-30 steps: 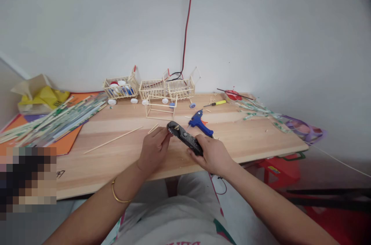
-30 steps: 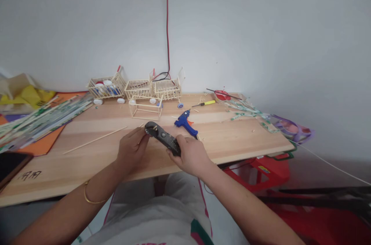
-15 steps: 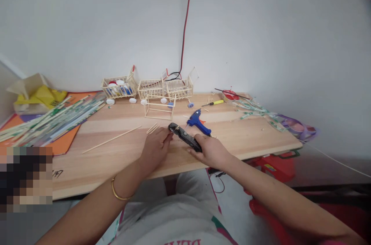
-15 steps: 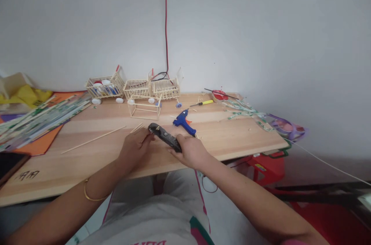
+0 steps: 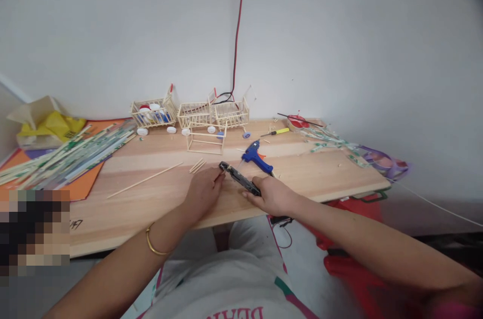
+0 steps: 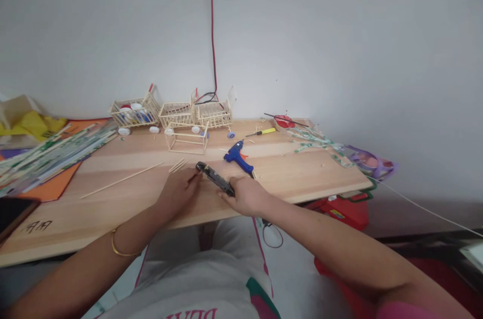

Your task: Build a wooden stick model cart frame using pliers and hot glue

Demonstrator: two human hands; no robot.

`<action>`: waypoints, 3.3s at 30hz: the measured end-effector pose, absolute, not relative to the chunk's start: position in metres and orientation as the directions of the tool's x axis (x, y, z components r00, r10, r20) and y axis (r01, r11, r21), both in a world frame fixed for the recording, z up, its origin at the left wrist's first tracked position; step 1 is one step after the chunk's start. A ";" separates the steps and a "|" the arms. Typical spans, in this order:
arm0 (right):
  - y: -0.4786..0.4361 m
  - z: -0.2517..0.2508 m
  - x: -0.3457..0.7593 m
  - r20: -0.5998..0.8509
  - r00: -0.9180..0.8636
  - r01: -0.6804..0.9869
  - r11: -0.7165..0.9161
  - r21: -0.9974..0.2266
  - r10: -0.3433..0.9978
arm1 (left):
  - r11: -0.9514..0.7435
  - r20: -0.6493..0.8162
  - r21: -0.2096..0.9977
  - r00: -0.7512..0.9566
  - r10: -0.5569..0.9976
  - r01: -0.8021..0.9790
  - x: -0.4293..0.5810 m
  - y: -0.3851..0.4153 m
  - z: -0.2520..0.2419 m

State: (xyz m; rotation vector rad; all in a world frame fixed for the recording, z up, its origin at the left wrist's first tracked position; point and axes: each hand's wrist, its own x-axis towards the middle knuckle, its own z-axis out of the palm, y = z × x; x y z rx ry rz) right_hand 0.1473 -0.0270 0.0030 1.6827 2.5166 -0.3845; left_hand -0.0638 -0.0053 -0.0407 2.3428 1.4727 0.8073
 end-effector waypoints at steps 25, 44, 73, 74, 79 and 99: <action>0.006 0.004 0.259 -0.062 0.154 0.974 -0.162 -0.160 0.986 | -0.060 0.091 0.989 -0.234 0.968 0.136 -0.107 0.014 -0.026; 0.011 -0.019 0.262 0.437 -0.123 0.963 0.214 -0.165 0.891 | -0.055 0.055 0.817 0.018 0.998 0.574 -0.131 0.021 -0.029; -0.001 -0.046 0.138 0.416 -0.616 0.578 0.743 -0.338 0.669 | -0.369 0.182 0.354 0.324 0.929 0.859 -0.131 0.018 -0.025; 0.000 -0.048 0.138 0.431 -0.616 0.569 0.751 -0.336 0.659 | -0.389 0.173 0.340 0.349 0.921 0.856 -0.129 0.017 -0.025; 0.001 -0.050 0.138 0.432 -0.621 0.555 0.756 -0.347 0.655 | -0.528 0.155 0.298 0.505 0.849 0.795 -0.127 0.018 -0.026; 0.062 -0.001 0.050 -0.133 -0.612 0.789 0.590 -0.172 0.779 | -0.507 0.145 0.362 0.490 0.860 0.782 -0.147 0.018 -0.035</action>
